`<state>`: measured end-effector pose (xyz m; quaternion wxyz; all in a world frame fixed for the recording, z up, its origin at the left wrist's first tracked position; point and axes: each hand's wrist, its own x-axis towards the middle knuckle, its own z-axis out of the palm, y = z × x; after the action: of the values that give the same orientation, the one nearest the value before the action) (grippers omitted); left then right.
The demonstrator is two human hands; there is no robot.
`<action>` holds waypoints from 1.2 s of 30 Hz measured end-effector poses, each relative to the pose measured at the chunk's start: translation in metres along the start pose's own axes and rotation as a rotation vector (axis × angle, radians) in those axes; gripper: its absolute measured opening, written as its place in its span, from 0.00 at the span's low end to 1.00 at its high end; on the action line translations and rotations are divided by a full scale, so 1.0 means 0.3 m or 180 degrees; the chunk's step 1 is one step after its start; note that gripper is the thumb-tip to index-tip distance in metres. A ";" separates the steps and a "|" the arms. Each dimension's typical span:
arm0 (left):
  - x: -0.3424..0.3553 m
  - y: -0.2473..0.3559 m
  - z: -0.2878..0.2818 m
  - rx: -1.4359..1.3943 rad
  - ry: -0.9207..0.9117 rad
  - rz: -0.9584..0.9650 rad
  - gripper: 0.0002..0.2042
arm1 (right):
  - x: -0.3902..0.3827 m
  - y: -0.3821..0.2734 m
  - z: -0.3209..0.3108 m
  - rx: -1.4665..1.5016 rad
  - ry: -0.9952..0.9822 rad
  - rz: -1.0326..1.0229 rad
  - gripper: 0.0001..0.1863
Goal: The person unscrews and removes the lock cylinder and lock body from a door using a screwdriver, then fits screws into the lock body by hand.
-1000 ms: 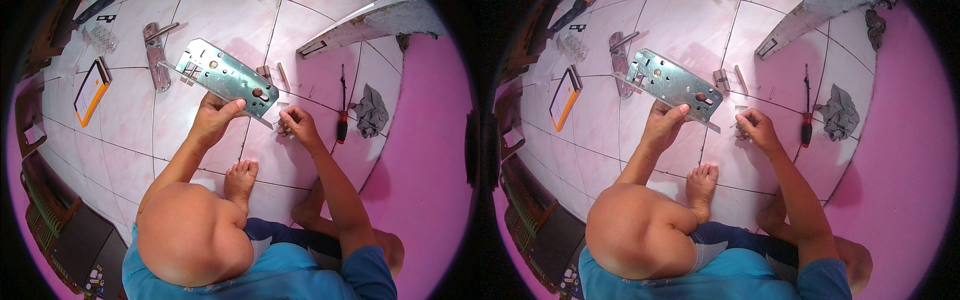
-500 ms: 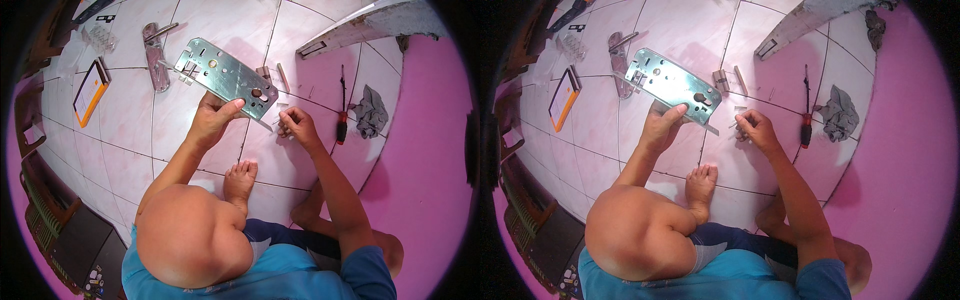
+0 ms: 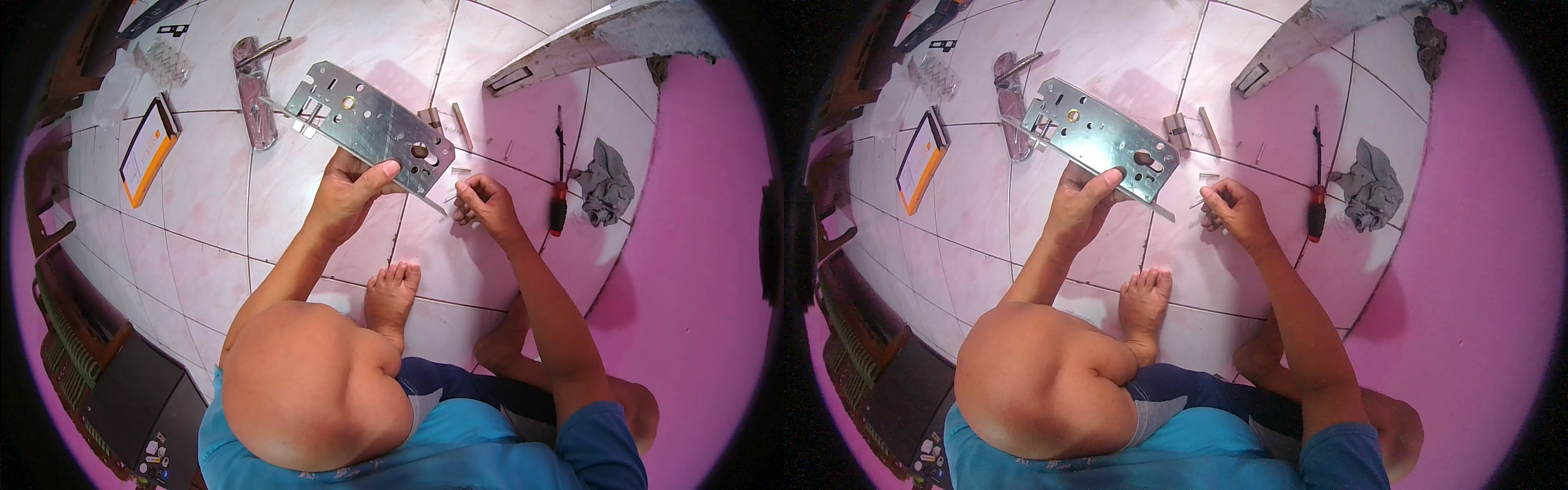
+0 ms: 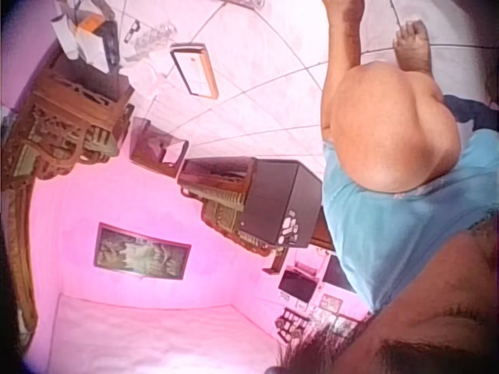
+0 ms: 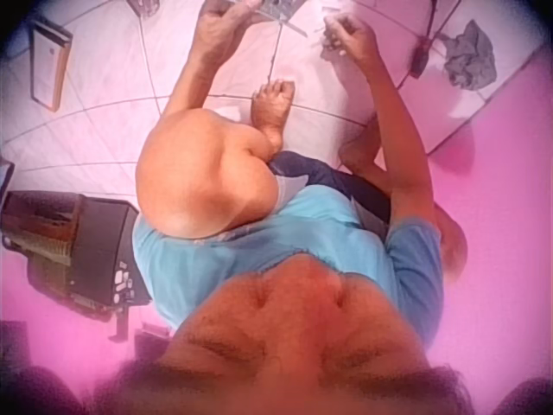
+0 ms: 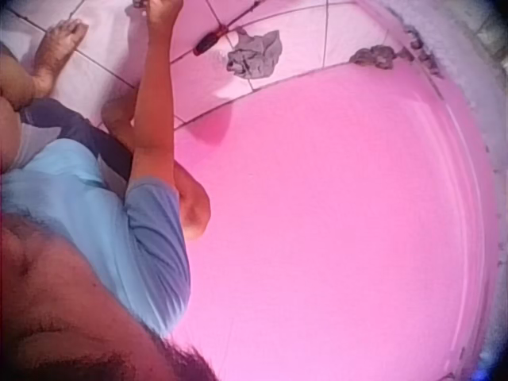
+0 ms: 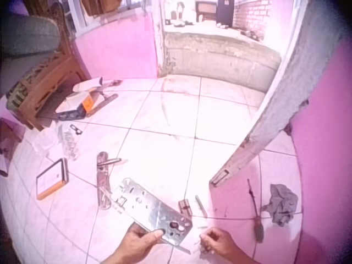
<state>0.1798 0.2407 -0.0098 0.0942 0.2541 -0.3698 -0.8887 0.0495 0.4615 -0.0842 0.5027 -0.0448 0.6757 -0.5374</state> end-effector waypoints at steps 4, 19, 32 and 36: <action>-0.003 0.006 0.010 0.0025 0.0038 -0.0041 0.20 | -0.002 -0.001 0.000 0.0007 -0.0011 0.0006 0.12; -0.001 0.018 0.018 -0.0318 -0.0117 -0.0128 0.21 | 0.003 0.017 0.008 0.0080 0.0029 -0.0097 0.10; -0.014 -0.005 0.010 0.0142 -0.0399 -0.0123 0.21 | 0.000 0.022 0.023 -0.0099 0.0164 -0.0174 0.09; -0.025 -0.005 0.011 0.0395 -0.0386 -0.0137 0.20 | -0.003 0.024 0.030 -0.0017 0.0197 -0.0130 0.09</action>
<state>0.1844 0.2464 -0.0059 0.0366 0.2131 -0.4236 -0.8797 0.0600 0.4588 -0.0885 0.4703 -0.0432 0.6912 -0.5469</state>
